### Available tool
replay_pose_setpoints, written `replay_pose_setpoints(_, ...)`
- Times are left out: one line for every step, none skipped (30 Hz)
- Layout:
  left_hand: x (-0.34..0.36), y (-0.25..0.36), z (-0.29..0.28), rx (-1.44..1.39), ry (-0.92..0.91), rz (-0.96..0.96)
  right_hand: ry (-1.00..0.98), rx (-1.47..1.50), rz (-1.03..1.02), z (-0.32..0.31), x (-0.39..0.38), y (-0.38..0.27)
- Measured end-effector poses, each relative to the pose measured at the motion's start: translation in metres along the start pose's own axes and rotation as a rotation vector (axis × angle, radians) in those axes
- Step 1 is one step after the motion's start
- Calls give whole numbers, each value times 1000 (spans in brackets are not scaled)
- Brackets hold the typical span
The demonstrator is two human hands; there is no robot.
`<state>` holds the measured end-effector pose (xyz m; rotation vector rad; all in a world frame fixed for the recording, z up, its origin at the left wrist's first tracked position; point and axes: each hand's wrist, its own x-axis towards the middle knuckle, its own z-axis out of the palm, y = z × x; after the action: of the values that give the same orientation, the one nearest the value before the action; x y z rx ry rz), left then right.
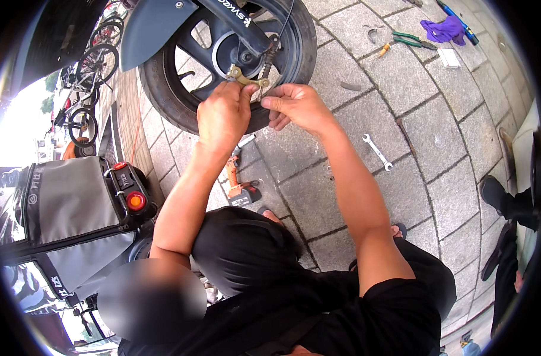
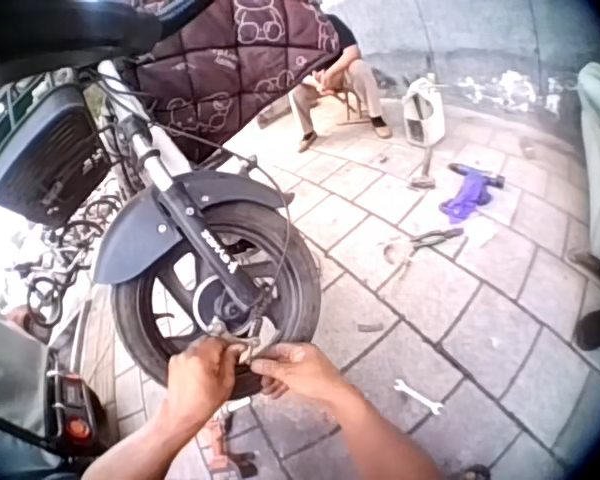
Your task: The person adjusts the front wheel and brake assembly of an electric scooter. They use a cordless impact driver to tighten bolts on the wheel axle and then manually adjust the brake cable tension at the caliper.
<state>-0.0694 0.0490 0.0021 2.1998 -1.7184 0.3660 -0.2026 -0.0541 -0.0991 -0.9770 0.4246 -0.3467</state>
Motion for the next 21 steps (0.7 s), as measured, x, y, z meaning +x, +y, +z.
replay_pose_setpoints(0, 1, 0, -3, -2, -5, -20, 54, -32, -11, 2, 11)
replay_pose_setpoints(-1, 2, 1, -3, -3, -14, -44, 107, -62, -12, 1, 9)
replay_pose_setpoints(-1, 1, 1, 1, -2, -17, -49, 174, -90, -9, -2, 10)
replay_pose_setpoints(0, 1, 0, 6, -1, -19, -22, 100, -62, -7, -1, 6)
replay_pose_setpoints(-2, 2, 1, 8, -6, -20, 9, 30, -30, -2, -4, -4)
replay_pose_setpoints(-2, 1, 1, 9, -1, -13, 40, -40, 2, 3, -5, -10)
replay_pose_setpoints(-3, 0, 1, 10, 4, -6, 70, -108, 19, 5, -3, -10)
replay_pose_setpoints(-1, 0, 0, 9, 13, 5, 54, -80, 10, 0, 0, -7)
replay_pose_setpoints(0, 1, 1, 5, 20, 11, 38, -52, -1, -7, 5, -1)
replay_pose_setpoints(0, 1, 2, 1, 27, 18, 22, -25, -13, -12, 8, 5)
replay_pose_setpoints(-1, 1, 3, -4, 33, 21, 6, 15, -32, -12, 7, 6)
replay_pose_setpoints(0, 1, 3, 0, 32, 25, -10, 54, -51, -11, 6, 7)
replay_pose_setpoints(1, 2, 3, 4, 30, 29, -25, 93, -70, -11, 5, 7)
replay_pose_setpoints(-1, 1, 3, 11, 27, 26, 2, -5, -30, -6, 5, 1)
replay_pose_setpoints(-2, -1, 2, 9, 15, 17, 32, -99, 14, 3, 2, -10)
replay_pose_setpoints(-3, -2, 2, 8, 4, 8, 60, -193, 57, 9, 1, -16)
replay_pose_setpoints(-2, -3, 0, 5, -3, 2, 20, -189, 71, 6, 2, -17)
replay_pose_setpoints(0, -2, 1, -3, 9, 15, -12, -114, 30, -3, 4, -11)
replay_pose_setpoints(1, 0, 2, -10, 22, 27, -46, -38, -12, -14, 8, 4)
replay_pose_setpoints(0, 0, 3, -15, 31, 32, -85, 38, -48, -12, 6, 3)
replay_pose_setpoints(0, 0, 3, -16, 31, 30, -91, 53, -45, -10, 3, 2)
